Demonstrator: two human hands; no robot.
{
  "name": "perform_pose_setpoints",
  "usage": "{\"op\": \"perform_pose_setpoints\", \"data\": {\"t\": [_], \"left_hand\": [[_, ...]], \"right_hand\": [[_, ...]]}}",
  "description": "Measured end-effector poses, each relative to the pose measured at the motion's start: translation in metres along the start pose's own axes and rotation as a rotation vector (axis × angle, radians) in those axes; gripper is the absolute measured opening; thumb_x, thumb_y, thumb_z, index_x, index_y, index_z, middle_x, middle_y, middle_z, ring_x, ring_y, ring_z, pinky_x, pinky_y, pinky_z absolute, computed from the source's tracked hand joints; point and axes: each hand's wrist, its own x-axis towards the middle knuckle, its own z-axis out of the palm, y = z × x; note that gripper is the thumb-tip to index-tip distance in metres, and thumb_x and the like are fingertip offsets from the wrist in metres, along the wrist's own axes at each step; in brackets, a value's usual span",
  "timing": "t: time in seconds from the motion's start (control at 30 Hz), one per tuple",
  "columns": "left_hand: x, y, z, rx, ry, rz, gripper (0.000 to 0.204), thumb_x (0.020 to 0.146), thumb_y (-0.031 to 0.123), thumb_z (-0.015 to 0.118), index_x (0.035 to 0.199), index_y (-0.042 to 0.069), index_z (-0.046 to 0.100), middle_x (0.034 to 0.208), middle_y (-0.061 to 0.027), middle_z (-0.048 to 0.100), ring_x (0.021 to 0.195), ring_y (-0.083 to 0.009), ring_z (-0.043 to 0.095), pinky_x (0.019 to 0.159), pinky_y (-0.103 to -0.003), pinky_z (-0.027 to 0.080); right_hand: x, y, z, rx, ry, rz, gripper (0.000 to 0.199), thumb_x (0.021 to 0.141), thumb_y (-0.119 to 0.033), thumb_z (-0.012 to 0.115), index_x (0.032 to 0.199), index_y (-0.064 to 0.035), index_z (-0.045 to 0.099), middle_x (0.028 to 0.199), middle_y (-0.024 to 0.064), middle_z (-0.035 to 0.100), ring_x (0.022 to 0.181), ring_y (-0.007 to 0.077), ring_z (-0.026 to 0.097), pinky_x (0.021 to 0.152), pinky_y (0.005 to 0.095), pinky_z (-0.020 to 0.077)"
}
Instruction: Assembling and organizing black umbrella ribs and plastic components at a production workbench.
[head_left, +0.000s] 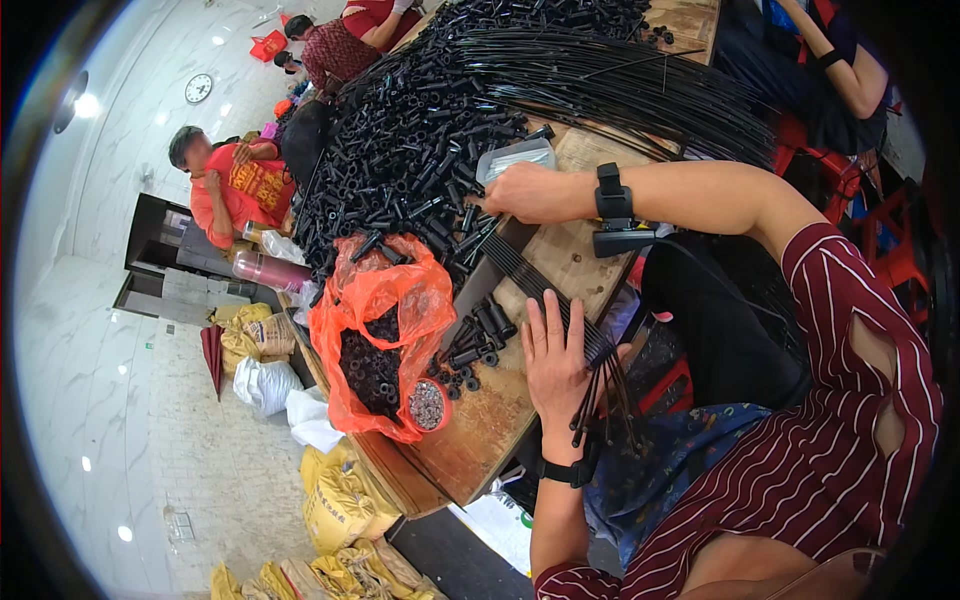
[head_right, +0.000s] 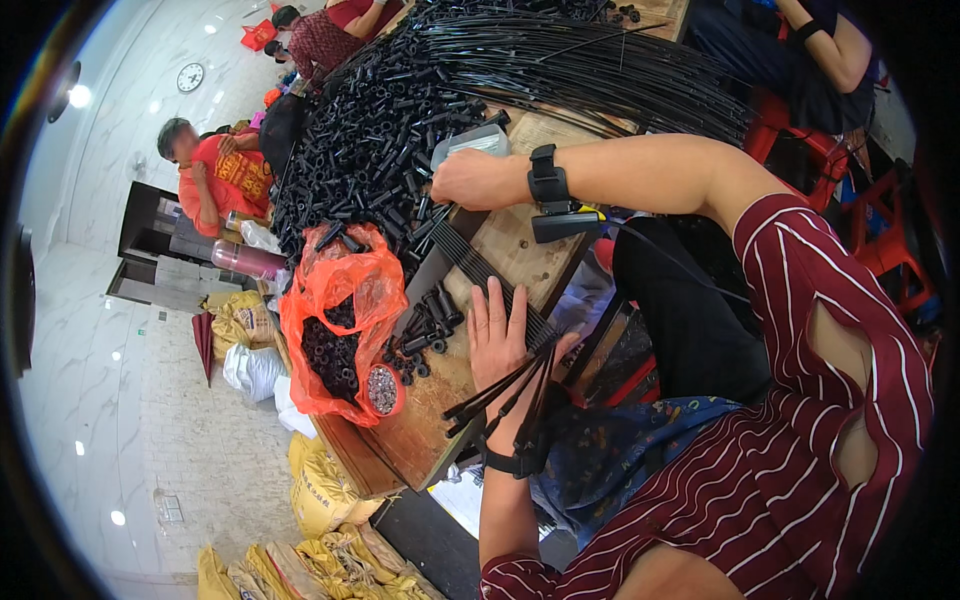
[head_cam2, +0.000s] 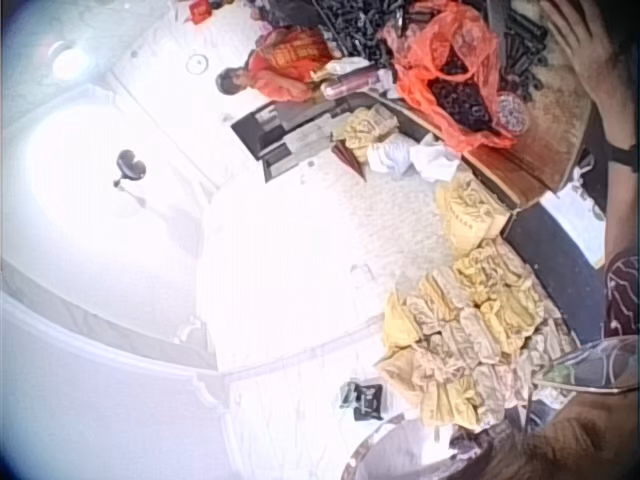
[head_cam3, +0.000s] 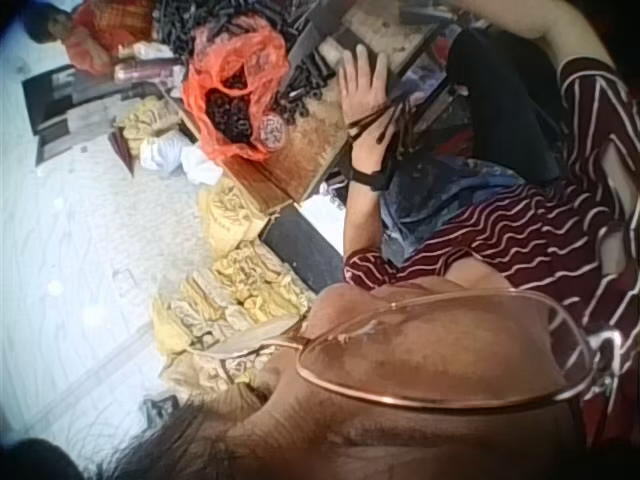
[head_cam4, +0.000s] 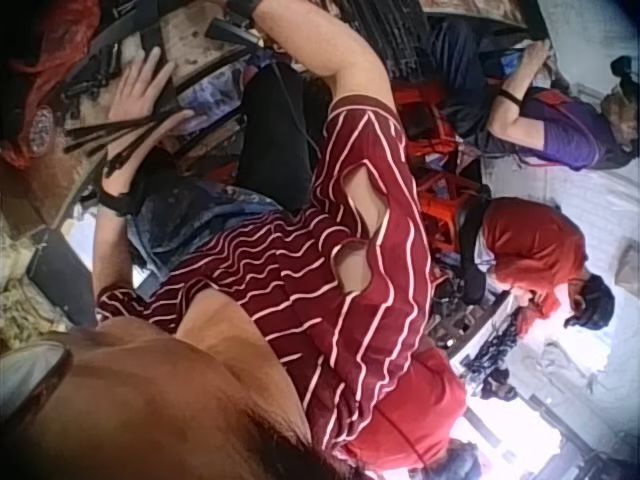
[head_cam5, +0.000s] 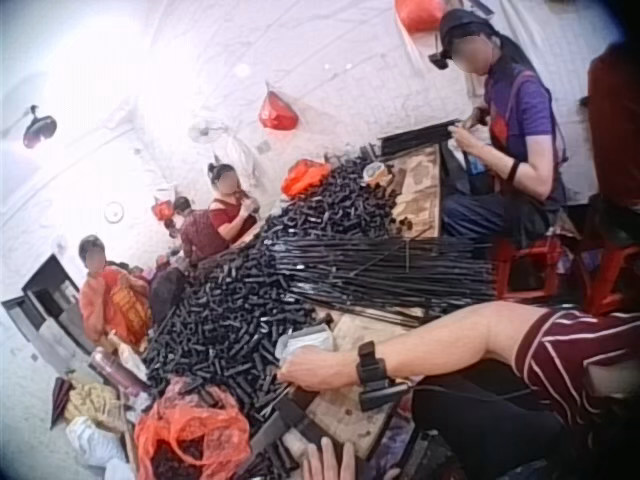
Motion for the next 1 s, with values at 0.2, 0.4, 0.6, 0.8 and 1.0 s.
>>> {"op": "perform_pose_setpoints", "data": {"t": [0.2, 0.4, 0.6, 0.8, 1.0], "left_hand": [[-0.001, -0.002, 0.004, 0.002, 0.018, 0.010, 0.075, 0.072, 0.047, 0.074, 0.127, 0.002, 0.053, 0.140, -0.0241, 0.042, 0.131, -0.0414, 0.037, 0.107, -0.049, 0.032], [-0.002, -0.003, 0.003, 0.009, 0.009, 0.001, 0.071, 0.076, 0.050, 0.069, 0.127, 0.004, 0.054, 0.141, -0.0228, 0.041, 0.132, -0.0411, 0.037, 0.105, -0.051, 0.033], [-0.001, -0.002, 0.003, 0.012, 0.015, 0.001, 0.075, 0.071, 0.049, 0.074, 0.127, 0.002, 0.054, 0.140, -0.0236, 0.042, 0.131, -0.0408, 0.037, 0.106, -0.050, 0.032], [-0.002, -0.003, 0.004, 0.024, 0.009, 0.007, 0.072, 0.076, 0.052, 0.068, 0.128, 0.005, 0.053, 0.142, -0.0227, 0.041, 0.132, -0.0408, 0.037, 0.104, -0.051, 0.033], [-0.001, -0.001, 0.000, -0.008, 0.010, -0.002, 0.074, 0.073, 0.046, 0.074, 0.127, 0.001, 0.053, 0.140, -0.0242, 0.042, 0.131, -0.0416, 0.037, 0.107, -0.050, 0.031]], "right_hand": [[-0.001, 0.002, -0.001, -0.021, -0.023, 0.014, 0.005, 0.067, -0.004, 0.062, 0.072, -0.0036, 0.064, 0.070, 0.0143, 0.064, 0.071, 0.0333, 0.064, 0.063, 0.0409, 0.0503], [-0.001, -0.002, -0.005, -0.026, -0.032, 0.028, 0.006, 0.068, -0.005, 0.062, 0.073, -0.0033, 0.065, 0.071, 0.0148, 0.064, 0.072, 0.0336, 0.065, 0.064, 0.0416, 0.0505], [-0.001, -0.005, -0.010, -0.053, -0.119, 0.051, 0.017, 0.069, 0.001, 0.059, 0.086, -0.0015, 0.063, 0.077, 0.0121, 0.061, 0.076, 0.0315, 0.064, 0.067, 0.0406, 0.0512], [-0.002, -0.002, -0.006, -0.034, -0.091, 0.046, 0.014, 0.069, 0.002, 0.059, 0.082, -0.0010, 0.062, 0.076, 0.0118, 0.061, 0.075, 0.0318, 0.064, 0.066, 0.0411, 0.0509], [-0.005, -0.002, -0.008, -0.007, -0.073, 0.052, 0.012, 0.069, 0.002, 0.059, 0.080, -0.0001, 0.061, 0.077, 0.0125, 0.061, 0.075, 0.0324, 0.064, 0.066, 0.0411, 0.0508]]}}
